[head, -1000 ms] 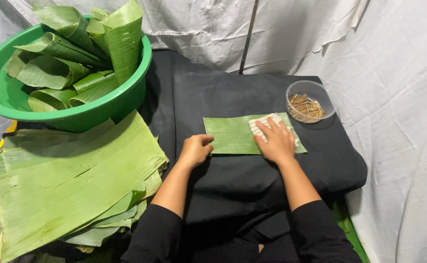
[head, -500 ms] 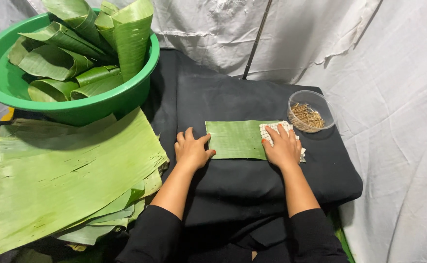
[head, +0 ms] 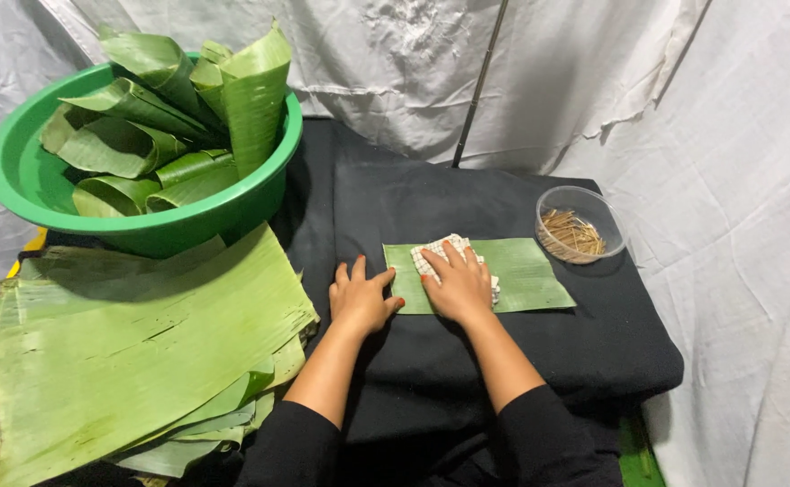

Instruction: Clean a banana leaf with a cloth and fold it into a cone shape, securing it with a toothpick

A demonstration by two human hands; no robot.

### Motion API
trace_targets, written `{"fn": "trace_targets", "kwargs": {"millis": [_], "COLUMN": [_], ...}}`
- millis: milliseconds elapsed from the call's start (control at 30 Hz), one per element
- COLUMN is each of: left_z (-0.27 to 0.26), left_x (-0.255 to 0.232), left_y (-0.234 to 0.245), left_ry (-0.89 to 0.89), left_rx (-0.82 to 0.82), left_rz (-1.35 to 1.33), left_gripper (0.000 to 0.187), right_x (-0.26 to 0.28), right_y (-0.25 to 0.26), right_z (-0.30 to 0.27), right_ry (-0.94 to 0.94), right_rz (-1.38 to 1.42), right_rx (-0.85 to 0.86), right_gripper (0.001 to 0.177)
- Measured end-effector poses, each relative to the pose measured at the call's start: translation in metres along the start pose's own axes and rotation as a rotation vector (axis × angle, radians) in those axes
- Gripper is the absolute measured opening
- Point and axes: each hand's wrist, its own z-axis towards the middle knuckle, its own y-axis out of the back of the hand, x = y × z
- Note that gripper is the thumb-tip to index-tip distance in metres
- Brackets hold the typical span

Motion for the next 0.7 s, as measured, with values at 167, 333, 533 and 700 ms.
{"fn": "trace_targets", "kwargs": {"millis": [167, 333, 533, 700], "left_z": [0.005, 0.007, 0.015, 0.006], "left_x": [0.003, 0.002, 0.003, -0.002], "left_y": [0.0, -0.003, -0.009, 0.001], "left_ry": [0.006, 0.018, 0.062, 0.061], "left_rx": [0.023, 0.016, 0.037, 0.056], "left_rz": [-0.026, -0.084, -0.152, -0.18], "left_gripper": [0.058, 0.058, 0.058, 0.058], "right_x": [-0.053, -0.1, -0.093, -0.06], "right_y": [0.0, 0.001, 0.0, 0.0], "right_z": [0.016, 0.014, 0.011, 0.01], "right_ry": [-0.085, -0.213, -0.32, -0.278], "right_rz": [-0.034, -0.039, -0.023, -0.056], "right_rx": [-0.02, -0.045, -0.045, 0.028], "right_gripper": [0.052, 0.053, 0.053, 0.057]}}
